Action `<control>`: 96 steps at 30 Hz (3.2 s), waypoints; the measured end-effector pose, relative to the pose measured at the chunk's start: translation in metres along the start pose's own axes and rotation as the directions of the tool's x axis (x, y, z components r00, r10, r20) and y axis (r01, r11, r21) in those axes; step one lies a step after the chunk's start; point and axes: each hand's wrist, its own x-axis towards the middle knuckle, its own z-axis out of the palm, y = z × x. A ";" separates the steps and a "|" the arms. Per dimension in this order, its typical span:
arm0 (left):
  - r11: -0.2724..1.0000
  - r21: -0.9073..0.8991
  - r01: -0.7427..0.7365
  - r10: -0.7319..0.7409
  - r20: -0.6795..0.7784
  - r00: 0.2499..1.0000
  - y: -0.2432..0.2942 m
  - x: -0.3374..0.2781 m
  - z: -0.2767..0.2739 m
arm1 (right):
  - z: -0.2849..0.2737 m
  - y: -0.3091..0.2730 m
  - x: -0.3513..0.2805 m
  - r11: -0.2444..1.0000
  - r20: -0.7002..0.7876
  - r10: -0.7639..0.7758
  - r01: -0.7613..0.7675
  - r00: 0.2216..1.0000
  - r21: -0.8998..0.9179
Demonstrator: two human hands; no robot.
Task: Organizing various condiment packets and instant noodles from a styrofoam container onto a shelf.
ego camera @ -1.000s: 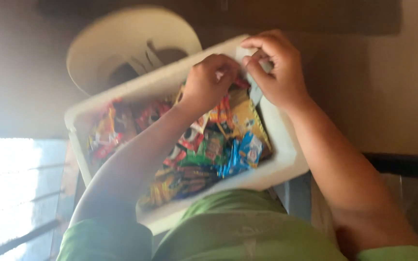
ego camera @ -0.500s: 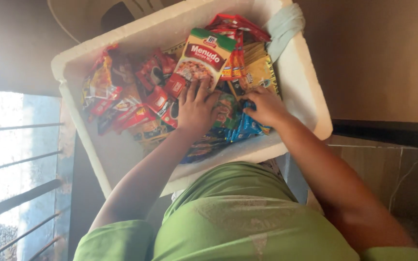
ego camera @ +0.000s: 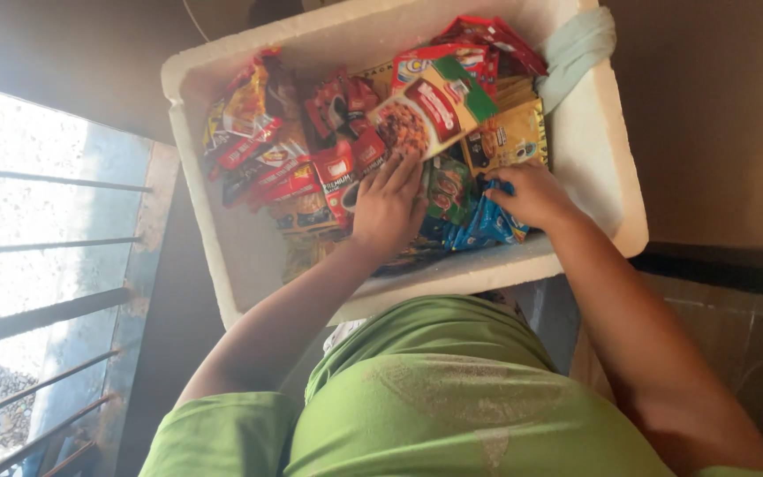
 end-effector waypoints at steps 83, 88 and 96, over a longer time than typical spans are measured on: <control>-0.123 -0.971 0.204 -0.707 0.230 0.669 0.009 0.071 -0.124 | -0.137 -0.205 0.010 0.160 -0.363 0.160 0.338 0.918 0.927; 0.142 -0.981 -0.131 -0.612 -0.191 0.768 0.032 0.077 -0.122 | -0.123 -0.164 0.018 0.150 -0.501 0.201 0.479 0.842 0.865; 0.480 -0.856 -0.192 -0.572 -0.471 0.671 0.039 0.106 -0.124 | -0.154 -0.154 0.014 -0.034 -0.402 0.153 0.412 0.903 0.911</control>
